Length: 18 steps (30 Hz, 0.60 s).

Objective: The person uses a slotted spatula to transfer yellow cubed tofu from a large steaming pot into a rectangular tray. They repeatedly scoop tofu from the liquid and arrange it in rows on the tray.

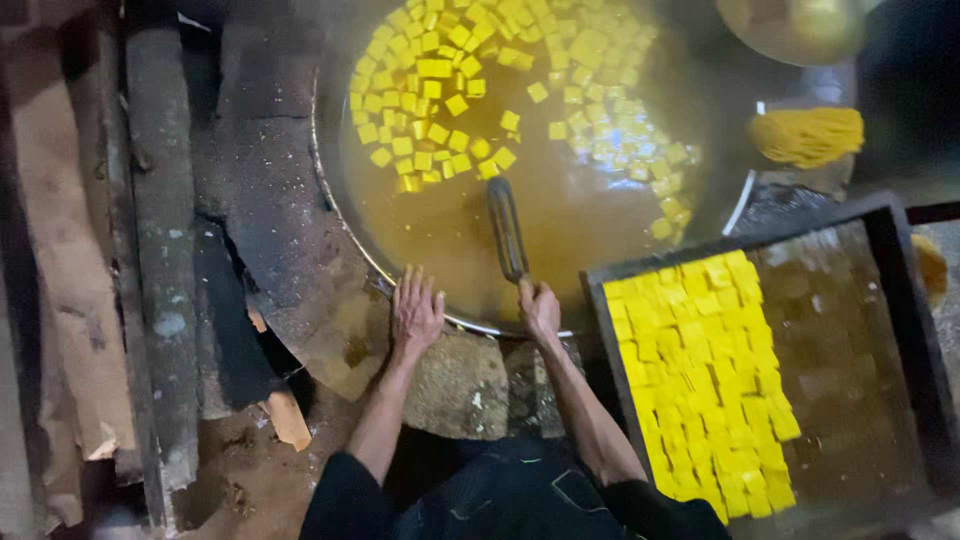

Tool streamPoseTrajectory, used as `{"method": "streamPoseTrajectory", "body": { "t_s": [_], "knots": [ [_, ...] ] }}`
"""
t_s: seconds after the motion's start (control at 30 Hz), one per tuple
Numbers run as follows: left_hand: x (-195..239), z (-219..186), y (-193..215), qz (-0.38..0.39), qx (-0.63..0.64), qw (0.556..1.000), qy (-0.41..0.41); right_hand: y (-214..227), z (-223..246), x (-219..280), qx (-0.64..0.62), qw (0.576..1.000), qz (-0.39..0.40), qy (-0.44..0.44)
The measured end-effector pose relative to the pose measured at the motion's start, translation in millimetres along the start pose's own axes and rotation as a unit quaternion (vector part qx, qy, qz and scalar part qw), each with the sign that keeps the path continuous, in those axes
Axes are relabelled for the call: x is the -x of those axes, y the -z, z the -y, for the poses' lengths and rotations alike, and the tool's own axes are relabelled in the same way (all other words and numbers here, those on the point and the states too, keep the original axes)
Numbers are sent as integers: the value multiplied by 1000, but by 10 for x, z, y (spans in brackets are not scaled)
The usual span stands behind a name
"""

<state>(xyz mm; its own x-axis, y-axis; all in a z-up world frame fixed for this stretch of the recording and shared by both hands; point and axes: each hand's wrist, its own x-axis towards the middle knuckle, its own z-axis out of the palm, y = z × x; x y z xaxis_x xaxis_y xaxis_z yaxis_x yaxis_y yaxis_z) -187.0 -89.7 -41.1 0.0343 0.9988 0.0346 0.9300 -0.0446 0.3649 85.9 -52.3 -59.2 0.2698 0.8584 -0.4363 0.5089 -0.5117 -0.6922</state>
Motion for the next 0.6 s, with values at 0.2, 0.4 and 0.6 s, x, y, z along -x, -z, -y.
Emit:
{"method": "streamPoseTrajectory", "body": {
  "t_s": [0.2,0.4,0.6],
  "knots": [
    [-99,-149,269,46,23,998,30,-157,-40,-631,216,975,-36,36],
    [-114,-213,405,73,48,995,45,-268,297,-1585,287,951,-15,113],
    [-144,-152,472,71,46,996,33,-19,589,-2207,370,898,49,232]
  ]
}}
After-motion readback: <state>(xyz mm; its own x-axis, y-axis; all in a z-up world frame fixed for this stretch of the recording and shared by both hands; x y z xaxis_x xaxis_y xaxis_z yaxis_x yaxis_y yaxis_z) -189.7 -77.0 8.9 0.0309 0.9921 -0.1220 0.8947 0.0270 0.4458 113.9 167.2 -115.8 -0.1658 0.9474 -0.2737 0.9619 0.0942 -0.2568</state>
